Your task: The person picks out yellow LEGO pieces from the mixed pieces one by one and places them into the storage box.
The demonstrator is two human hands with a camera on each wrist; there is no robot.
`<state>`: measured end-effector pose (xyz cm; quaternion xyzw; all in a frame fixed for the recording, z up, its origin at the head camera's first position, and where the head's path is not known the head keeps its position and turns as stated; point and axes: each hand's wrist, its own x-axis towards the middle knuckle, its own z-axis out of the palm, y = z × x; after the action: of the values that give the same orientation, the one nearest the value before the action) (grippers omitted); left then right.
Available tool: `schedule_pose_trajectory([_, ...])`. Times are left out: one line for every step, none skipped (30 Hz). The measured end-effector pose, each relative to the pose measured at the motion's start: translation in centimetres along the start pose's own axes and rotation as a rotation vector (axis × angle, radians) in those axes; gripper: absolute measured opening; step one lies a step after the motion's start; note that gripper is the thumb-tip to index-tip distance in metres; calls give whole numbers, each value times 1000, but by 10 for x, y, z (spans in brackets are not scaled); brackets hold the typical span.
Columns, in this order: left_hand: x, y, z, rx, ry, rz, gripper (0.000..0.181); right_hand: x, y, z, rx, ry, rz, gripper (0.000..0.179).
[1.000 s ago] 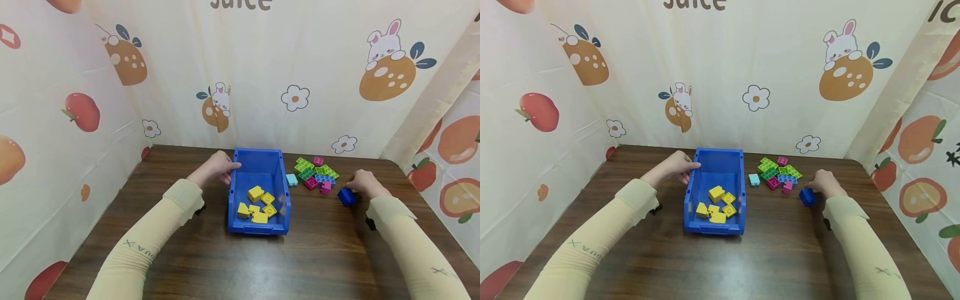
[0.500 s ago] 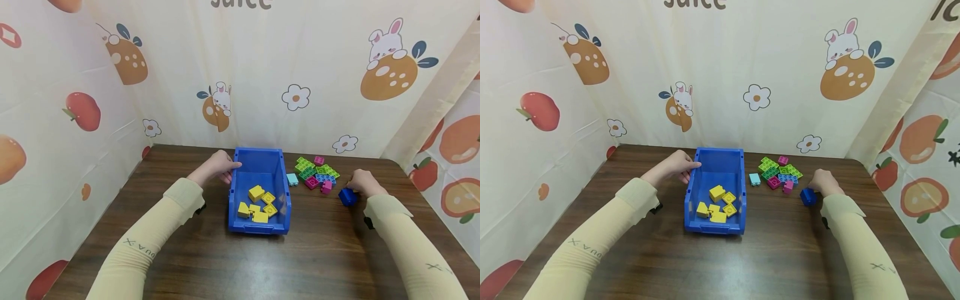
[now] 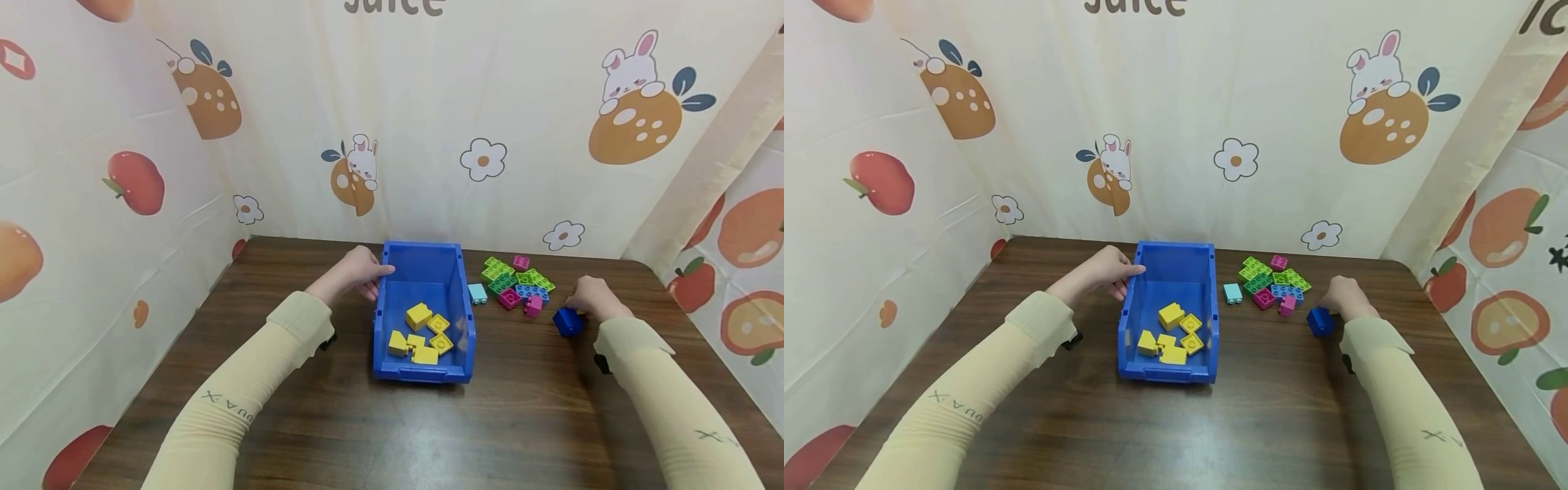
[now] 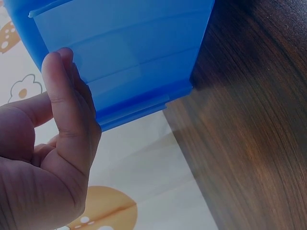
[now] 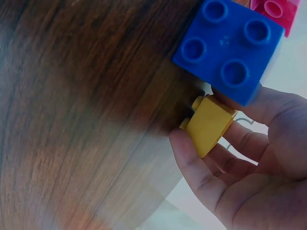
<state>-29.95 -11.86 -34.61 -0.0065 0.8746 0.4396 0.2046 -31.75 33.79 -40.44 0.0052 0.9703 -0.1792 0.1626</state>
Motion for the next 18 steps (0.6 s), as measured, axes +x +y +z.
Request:
schedule_pose_trajectory([0,0,0,0,-1,0,37,0,0,0,-1,-4,1,19])
schedule_pose_trajectory([0,0,0,0,0,0,37,0,-1,-1,-3,-6,1,19])
schedule_pose_trajectory([0,0,0,-1,2,1,37,0,-1,-2,-8,-7,0,20])
schedule_pose_trajectory([0,0,0,-4,1,3,37,-1,-2,-3,-8,-10,-1,20])
schedule_pose_trajectory([0,0,0,-4,1,4,37,-1,-3,-4,-9,-14,1,20])
schedule_pose_trajectory([0,0,0,-3,2,5,38,-2,-4,-5,-14,-11,-3,21])
schedule_pose_trajectory([0,0,0,-3,2,6,38,-2,-4,-7,-6,-13,-6,21])
schedule_pose_trajectory([0,0,1,-1,3,7,38,-3,-5,-9,-5,-16,-4,22])
schedule_pose_trajectory([0,0,1,0,4,8,38,-3,-6,-10,-4,-20,0,23])
schedule_pose_trajectory([-1,0,1,1,5,8,37,-3,-7,-12,-2,-21,-2,23])
schedule_pose_trajectory([-1,0,1,3,6,7,37,-4,-8,-14,-1,-23,-1,24])
schedule_pose_trajectory([-1,0,1,2,7,6,37,-4,-9,-15,-2,-22,-5,25])
schedule_pose_trajectory([-1,0,1,4,7,8,37,-4,-9,-17,-3,-24,-5,26])
schedule_pose_trajectory([-1,0,1,4,9,8,37,-4,-10,-19,-16,-26,-9,27])
schedule_pose_trajectory([-1,0,1,4,9,9,37,-5,-12,-20,-25,-24,-18,28])
schedule_pose_trajectory([-1,0,1,5,8,10,37,-6,-13,-22,-33,-22,-32,29])
schedule_pose_trajectory([-1,0,0,4,8,11,37,-7,-14,-24,-36,-25,-37,30])
schedule_pose_trajectory([-1,0,0,2,8,12,37,-8,-15,-26,-44,-25,-43,30])
